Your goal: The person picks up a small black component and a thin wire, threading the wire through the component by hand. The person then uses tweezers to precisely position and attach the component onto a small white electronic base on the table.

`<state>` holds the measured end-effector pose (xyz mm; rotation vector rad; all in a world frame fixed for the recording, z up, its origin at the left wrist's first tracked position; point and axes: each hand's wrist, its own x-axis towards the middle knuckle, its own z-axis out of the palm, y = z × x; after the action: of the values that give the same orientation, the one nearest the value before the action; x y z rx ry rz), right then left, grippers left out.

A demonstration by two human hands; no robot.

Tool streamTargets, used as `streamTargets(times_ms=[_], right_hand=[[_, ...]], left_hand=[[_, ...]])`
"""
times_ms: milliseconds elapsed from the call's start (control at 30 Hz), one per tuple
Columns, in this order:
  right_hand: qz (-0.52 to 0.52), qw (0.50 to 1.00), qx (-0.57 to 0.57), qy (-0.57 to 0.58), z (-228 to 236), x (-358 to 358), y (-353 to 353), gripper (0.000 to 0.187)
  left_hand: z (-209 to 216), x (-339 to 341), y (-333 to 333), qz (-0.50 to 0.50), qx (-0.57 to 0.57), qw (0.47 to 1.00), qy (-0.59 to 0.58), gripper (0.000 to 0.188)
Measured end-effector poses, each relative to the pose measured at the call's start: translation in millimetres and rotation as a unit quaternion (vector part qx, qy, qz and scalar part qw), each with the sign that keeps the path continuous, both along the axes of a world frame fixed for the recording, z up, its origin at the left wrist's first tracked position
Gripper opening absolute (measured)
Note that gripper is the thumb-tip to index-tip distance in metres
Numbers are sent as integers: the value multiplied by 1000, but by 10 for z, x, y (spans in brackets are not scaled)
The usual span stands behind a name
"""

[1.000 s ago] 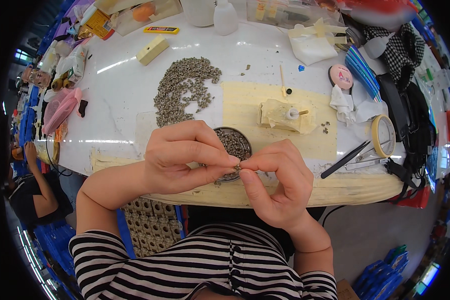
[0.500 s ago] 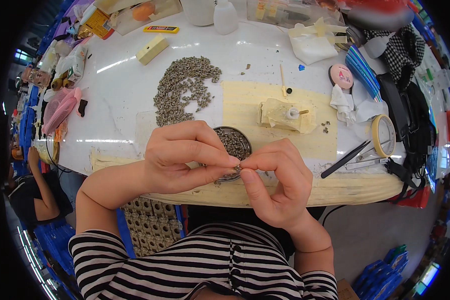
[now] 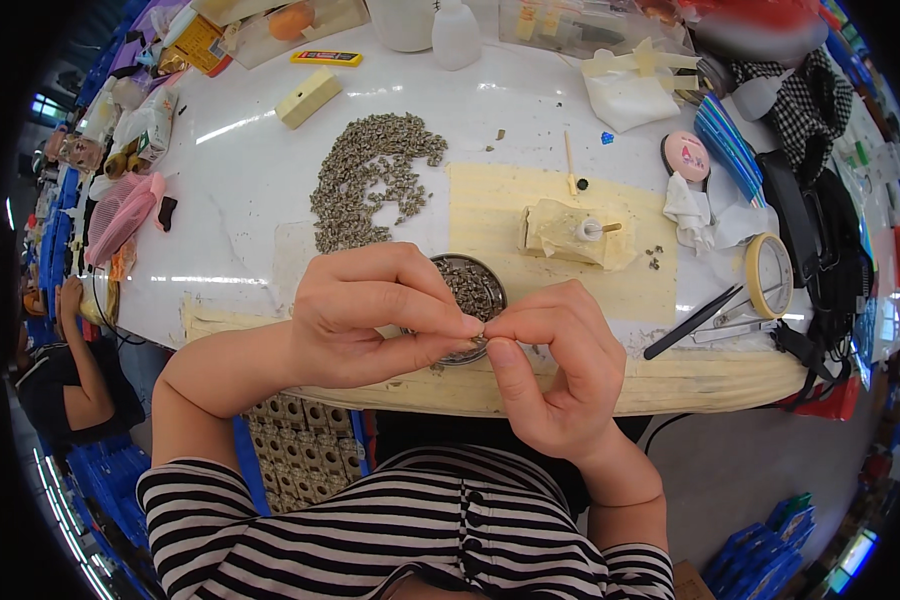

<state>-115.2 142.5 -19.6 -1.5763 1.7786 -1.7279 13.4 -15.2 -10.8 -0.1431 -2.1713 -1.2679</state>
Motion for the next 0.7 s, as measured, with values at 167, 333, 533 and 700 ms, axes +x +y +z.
streamTargets(times_ms=[167,333,533,700], right_hand=[[13,1000,14,5,-6,0,-15,8],[4,1000,2,2,1,-4,3,7],[7,1000,2,3,-1,1,1,7],[11,1000,13,9,-12,5,-12,7]], left_hand=[[-4,17,3,-13,5,1000,-6,24],[-2,3,-6,-11,14,1000,-1,24],[1,12,-1,-15,16,1000,-4,23],[-21,9,2,-22,26,999,4,23]])
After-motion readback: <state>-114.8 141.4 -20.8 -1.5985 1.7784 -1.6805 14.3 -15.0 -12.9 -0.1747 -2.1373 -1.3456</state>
